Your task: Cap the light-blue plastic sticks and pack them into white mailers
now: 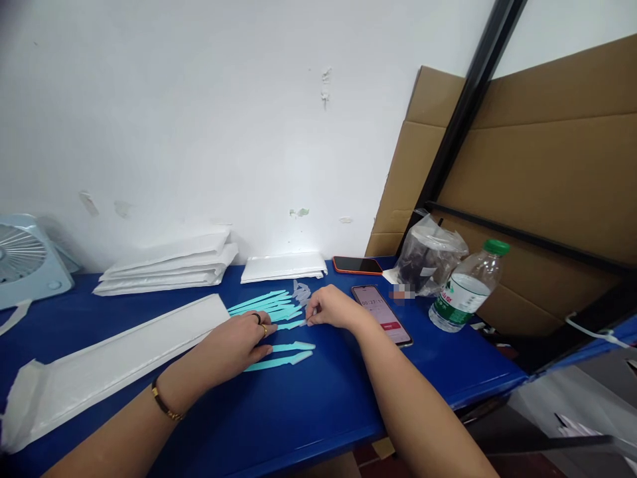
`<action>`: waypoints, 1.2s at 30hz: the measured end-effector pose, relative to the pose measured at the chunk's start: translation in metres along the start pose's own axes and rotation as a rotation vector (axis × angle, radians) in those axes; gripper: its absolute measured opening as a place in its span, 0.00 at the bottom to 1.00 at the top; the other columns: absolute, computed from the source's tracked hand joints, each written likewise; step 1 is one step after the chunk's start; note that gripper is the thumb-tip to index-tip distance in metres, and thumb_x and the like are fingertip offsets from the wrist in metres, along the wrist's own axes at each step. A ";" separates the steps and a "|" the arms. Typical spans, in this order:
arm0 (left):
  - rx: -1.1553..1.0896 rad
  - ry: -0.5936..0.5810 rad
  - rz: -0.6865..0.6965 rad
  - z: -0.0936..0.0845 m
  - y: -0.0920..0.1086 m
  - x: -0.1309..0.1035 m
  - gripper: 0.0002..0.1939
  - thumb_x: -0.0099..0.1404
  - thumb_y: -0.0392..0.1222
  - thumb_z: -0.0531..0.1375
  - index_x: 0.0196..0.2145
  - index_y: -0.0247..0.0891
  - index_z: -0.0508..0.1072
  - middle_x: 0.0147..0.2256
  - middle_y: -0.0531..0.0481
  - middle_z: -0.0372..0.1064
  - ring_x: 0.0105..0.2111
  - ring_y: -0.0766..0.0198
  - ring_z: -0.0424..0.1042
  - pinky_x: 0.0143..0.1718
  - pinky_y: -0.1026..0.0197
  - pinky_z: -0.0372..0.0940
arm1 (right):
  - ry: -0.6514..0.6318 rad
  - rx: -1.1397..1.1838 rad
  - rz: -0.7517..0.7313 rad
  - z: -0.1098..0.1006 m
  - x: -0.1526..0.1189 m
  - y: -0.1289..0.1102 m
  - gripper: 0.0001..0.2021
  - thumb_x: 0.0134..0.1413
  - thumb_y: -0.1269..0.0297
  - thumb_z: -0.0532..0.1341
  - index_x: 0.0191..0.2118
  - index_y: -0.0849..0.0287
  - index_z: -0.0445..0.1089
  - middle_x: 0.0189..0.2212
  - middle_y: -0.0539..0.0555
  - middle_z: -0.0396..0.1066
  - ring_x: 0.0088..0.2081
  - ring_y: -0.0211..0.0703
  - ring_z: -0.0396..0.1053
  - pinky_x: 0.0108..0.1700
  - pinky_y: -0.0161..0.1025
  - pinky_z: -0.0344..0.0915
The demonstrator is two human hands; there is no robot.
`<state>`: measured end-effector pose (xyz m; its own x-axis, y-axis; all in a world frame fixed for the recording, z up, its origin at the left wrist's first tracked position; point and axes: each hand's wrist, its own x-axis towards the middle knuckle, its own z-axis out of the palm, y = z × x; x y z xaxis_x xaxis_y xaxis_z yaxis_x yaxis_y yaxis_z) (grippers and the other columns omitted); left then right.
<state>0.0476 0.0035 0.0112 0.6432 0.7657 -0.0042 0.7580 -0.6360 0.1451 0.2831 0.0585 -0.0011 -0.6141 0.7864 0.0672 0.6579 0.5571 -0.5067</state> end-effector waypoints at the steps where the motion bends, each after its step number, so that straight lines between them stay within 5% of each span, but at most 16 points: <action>1: -0.027 0.004 0.015 0.001 0.001 -0.001 0.15 0.62 0.46 0.53 0.44 0.41 0.71 0.40 0.45 0.66 0.41 0.57 0.66 0.39 0.59 0.62 | 0.005 0.002 -0.006 0.002 0.001 -0.001 0.05 0.42 0.65 0.64 0.28 0.59 0.76 0.26 0.50 0.74 0.26 0.35 0.68 0.28 0.30 0.59; 6: -0.174 -0.036 0.070 0.001 0.006 -0.006 0.15 0.63 0.47 0.51 0.42 0.42 0.72 0.42 0.47 0.66 0.38 0.60 0.68 0.38 0.61 0.63 | -0.095 0.067 -0.071 0.005 -0.001 -0.007 0.07 0.45 0.64 0.63 0.32 0.58 0.76 0.27 0.50 0.74 0.27 0.36 0.68 0.29 0.30 0.60; 12: -0.087 -0.007 -0.072 -0.004 0.002 -0.007 0.21 0.60 0.50 0.54 0.50 0.41 0.66 0.44 0.44 0.65 0.45 0.54 0.65 0.42 0.57 0.62 | 0.181 -0.186 0.122 -0.010 -0.005 0.009 0.08 0.42 0.73 0.61 0.32 0.60 0.75 0.30 0.53 0.72 0.30 0.38 0.67 0.31 0.31 0.60; 25: 0.021 -0.013 -0.062 0.000 -0.001 -0.006 0.21 0.60 0.52 0.54 0.46 0.38 0.69 0.44 0.43 0.67 0.45 0.53 0.64 0.42 0.56 0.62 | -0.027 -0.053 0.139 -0.010 -0.005 0.001 0.07 0.45 0.70 0.58 0.28 0.60 0.74 0.28 0.51 0.74 0.27 0.36 0.68 0.27 0.30 0.59; 30: 0.030 -0.011 -0.052 -0.003 0.001 -0.005 0.21 0.60 0.52 0.54 0.47 0.38 0.69 0.44 0.43 0.67 0.45 0.53 0.64 0.43 0.55 0.62 | 0.078 -0.082 0.205 -0.010 -0.006 0.004 0.08 0.41 0.63 0.63 0.31 0.60 0.74 0.27 0.52 0.73 0.27 0.38 0.68 0.27 0.30 0.59; 36: -0.011 -0.020 -0.043 -0.004 0.003 -0.007 0.21 0.59 0.52 0.55 0.46 0.37 0.69 0.44 0.42 0.67 0.45 0.53 0.64 0.42 0.55 0.62 | 0.043 -0.061 0.122 -0.006 -0.002 0.008 0.05 0.43 0.67 0.63 0.28 0.59 0.76 0.28 0.51 0.74 0.28 0.37 0.69 0.29 0.30 0.60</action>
<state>0.0449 -0.0033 0.0153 0.6124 0.7900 -0.0306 0.7836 -0.6014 0.1555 0.2920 0.0632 -0.0003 -0.5096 0.8592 0.0455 0.7527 0.4708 -0.4602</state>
